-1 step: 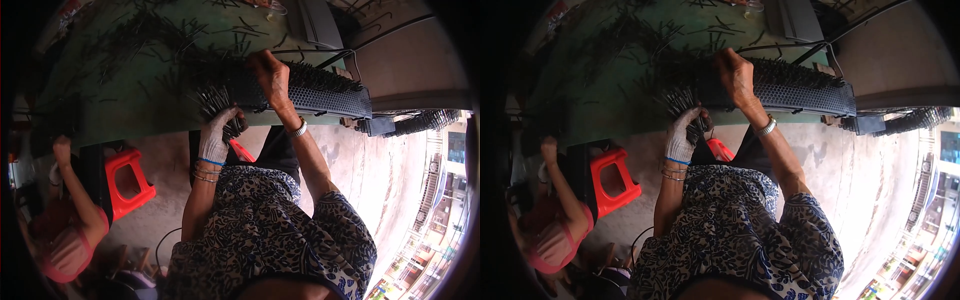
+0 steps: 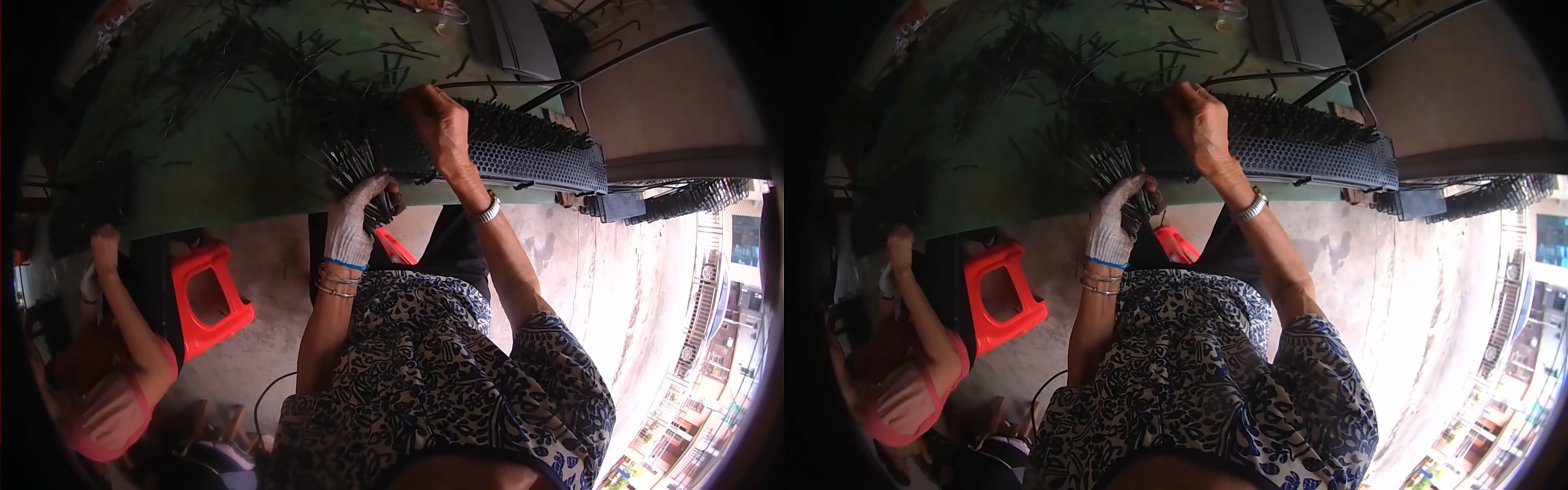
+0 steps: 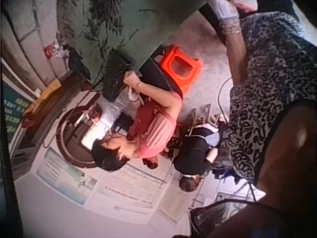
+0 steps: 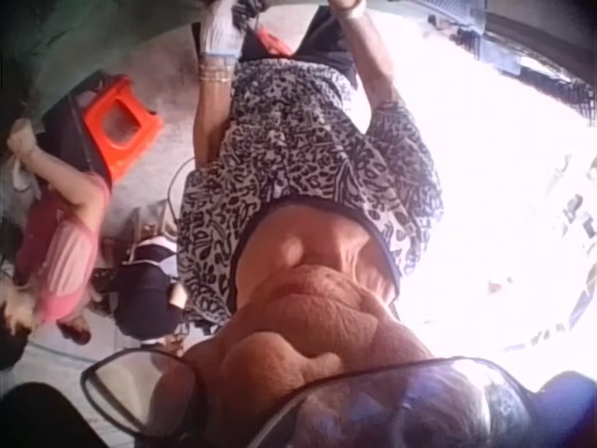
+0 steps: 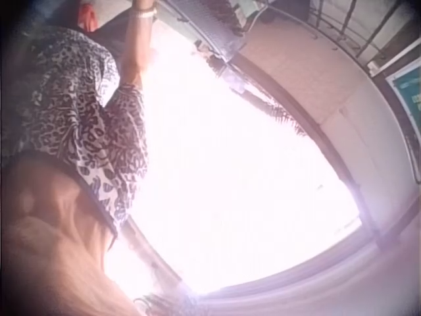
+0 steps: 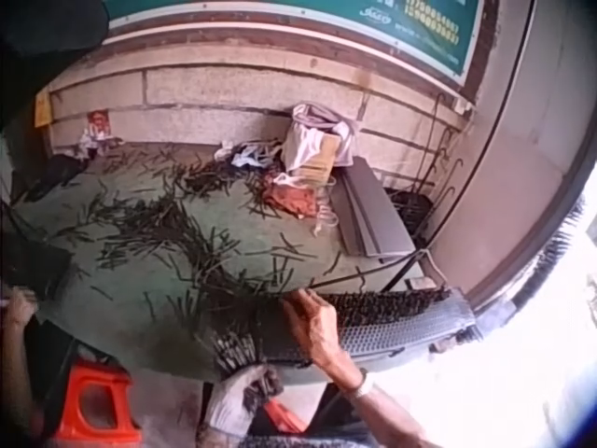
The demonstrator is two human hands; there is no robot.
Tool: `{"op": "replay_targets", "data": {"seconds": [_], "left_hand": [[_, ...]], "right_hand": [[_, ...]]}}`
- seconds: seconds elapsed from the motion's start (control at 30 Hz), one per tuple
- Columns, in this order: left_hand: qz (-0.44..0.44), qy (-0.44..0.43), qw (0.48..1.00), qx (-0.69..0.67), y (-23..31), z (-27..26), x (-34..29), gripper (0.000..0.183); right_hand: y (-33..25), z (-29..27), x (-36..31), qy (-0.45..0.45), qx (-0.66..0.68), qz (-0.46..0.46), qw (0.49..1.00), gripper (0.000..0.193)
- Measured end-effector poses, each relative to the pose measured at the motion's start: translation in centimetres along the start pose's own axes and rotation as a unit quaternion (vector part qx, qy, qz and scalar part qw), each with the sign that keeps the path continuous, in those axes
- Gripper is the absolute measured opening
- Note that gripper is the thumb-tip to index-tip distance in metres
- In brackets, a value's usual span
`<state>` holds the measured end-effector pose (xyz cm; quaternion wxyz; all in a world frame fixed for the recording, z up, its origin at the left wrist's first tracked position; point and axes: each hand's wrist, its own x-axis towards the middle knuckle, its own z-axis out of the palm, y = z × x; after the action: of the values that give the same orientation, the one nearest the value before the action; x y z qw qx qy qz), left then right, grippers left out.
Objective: Inserting small black rod-like components into a perforated tray on a workbench.
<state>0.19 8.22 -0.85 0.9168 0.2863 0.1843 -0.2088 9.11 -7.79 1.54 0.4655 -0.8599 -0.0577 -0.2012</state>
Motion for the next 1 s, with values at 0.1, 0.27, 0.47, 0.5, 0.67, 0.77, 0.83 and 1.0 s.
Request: {"op": "replay_targets", "data": {"seconds": [0.1,0.27,0.47,0.5,0.67,0.77,0.83,1.0], "left_hand": [[0.02,-0.006,0.999,0.028,0.1,0.2,-0.2,0.016],[0.014,0.006,0.999,0.053,0.1,0.2,-0.2,0.015],[0.028,0.009,0.995,0.097,0.2,0.8,-0.7,0.015],[0.028,0.008,0.995,0.097,0.1,0.7,-0.6,0.015],[0.04,0.021,0.993,0.108,-0.1,1.3,-0.6,0.012],[0.043,0.052,0.993,0.093,-0.2,2.4,-0.6,0.013],[0.039,0.061,0.992,0.105,-0.1,2.0,-0.7,0.015],[-0.005,0.056,0.996,0.064,0.3,0.5,-0.4,0.019]], "right_hand": [[-0.3,0.2,-0.4,0.015,-0.152,-0.066,0.986,0.014],[-0.2,-0.6,-0.8,-0.045,-0.229,-0.056,0.971,0.019],[-1.8,-2.8,-1.0,-0.17,0.047,0.053,0.983,0.028],[-3.5,-3.7,-1.3,-0.254,0.096,0.103,0.957,0.029],[-4.0,-4.5,-1.8,-0.346,0.172,0.15,0.91,0.019],[-4.1,-4.5,-1.9,-0.354,0.212,0.189,0.891,0.016],[-4.3,-4.8,-2.0,-0.34,0.233,0.187,0.892,0.014],[-3.9,-5.7,-1.2,-0.174,0.211,0.107,0.956,0.011]]}}
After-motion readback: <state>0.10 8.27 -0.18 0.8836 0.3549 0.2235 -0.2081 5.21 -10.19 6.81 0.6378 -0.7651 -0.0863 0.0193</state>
